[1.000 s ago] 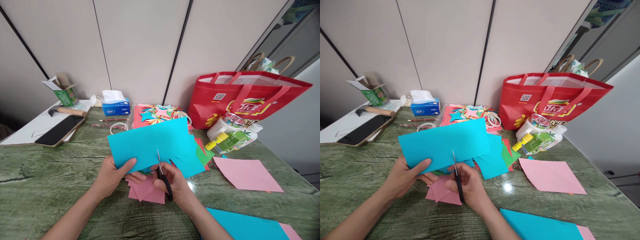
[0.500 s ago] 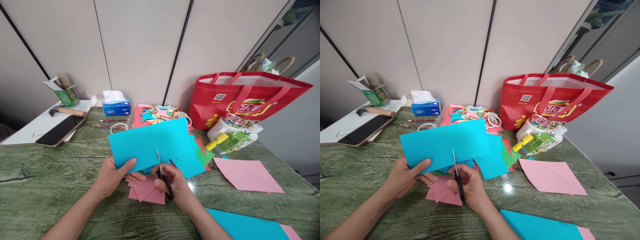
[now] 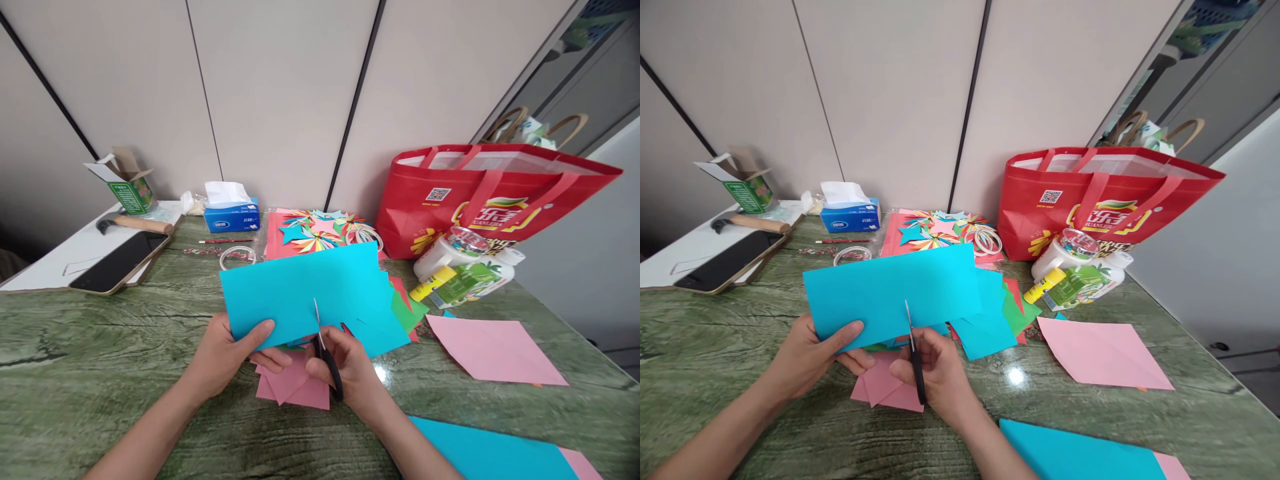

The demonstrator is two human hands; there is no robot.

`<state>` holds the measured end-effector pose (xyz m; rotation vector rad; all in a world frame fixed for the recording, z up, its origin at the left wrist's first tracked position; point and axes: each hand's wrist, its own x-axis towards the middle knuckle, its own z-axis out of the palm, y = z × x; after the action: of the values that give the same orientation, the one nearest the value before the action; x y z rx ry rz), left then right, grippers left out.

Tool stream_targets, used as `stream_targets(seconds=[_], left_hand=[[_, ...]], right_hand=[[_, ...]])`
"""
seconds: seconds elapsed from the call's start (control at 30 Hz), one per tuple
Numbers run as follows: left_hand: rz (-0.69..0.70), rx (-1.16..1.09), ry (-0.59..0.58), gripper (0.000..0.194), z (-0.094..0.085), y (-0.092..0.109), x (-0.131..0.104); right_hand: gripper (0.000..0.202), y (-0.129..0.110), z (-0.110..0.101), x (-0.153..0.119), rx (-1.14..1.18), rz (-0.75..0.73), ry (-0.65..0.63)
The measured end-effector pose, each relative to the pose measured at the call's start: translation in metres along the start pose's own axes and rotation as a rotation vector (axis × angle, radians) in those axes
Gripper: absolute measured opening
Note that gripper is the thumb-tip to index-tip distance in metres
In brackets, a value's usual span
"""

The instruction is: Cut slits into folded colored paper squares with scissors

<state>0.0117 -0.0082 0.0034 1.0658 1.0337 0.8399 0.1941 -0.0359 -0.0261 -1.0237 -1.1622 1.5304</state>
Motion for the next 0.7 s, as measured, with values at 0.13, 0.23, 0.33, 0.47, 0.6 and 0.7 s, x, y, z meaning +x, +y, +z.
stream_targets(seconds=[0.13, 0.23, 0.33, 0.47, 0.6, 0.7], left_hand=[[-0.01, 0.017, -0.009, 0.02, 0.0003, 0.0008, -0.0005], [-0.019, 0.009, -0.007, 0.021, 0.001, 0.0009, -0.0008], [-0.032, 0.008, -0.012, 0.022, 0.0013, 0.0008, -0.0006], [-0.036, 0.01, -0.021, 0.023, 0.0004, -0.0004, 0.0002], [-0.036, 0.02, -0.009, 0.024, -0.0003, -0.002, 0.0011], [-0.037, 0.021, -0.005, 0.025, -0.0001, -0.0021, 0.0015]], right_hand=[[0.039, -0.0004, -0.0005, -0.0002, -0.012, -0.006, -0.001], [0.036, 0.001, -0.0012, -0.0009, -0.026, -0.019, -0.015], [0.037, 0.0014, -0.0005, -0.001, -0.032, -0.024, -0.002], [0.039, 0.0005, 0.0008, -0.0003, -0.04, -0.018, 0.008], [0.039, 0.0006, 0.0008, 0.0001, -0.031, -0.024, 0.005], [0.038, 0.0014, 0.0007, 0.0001, -0.033, -0.034, 0.006]])
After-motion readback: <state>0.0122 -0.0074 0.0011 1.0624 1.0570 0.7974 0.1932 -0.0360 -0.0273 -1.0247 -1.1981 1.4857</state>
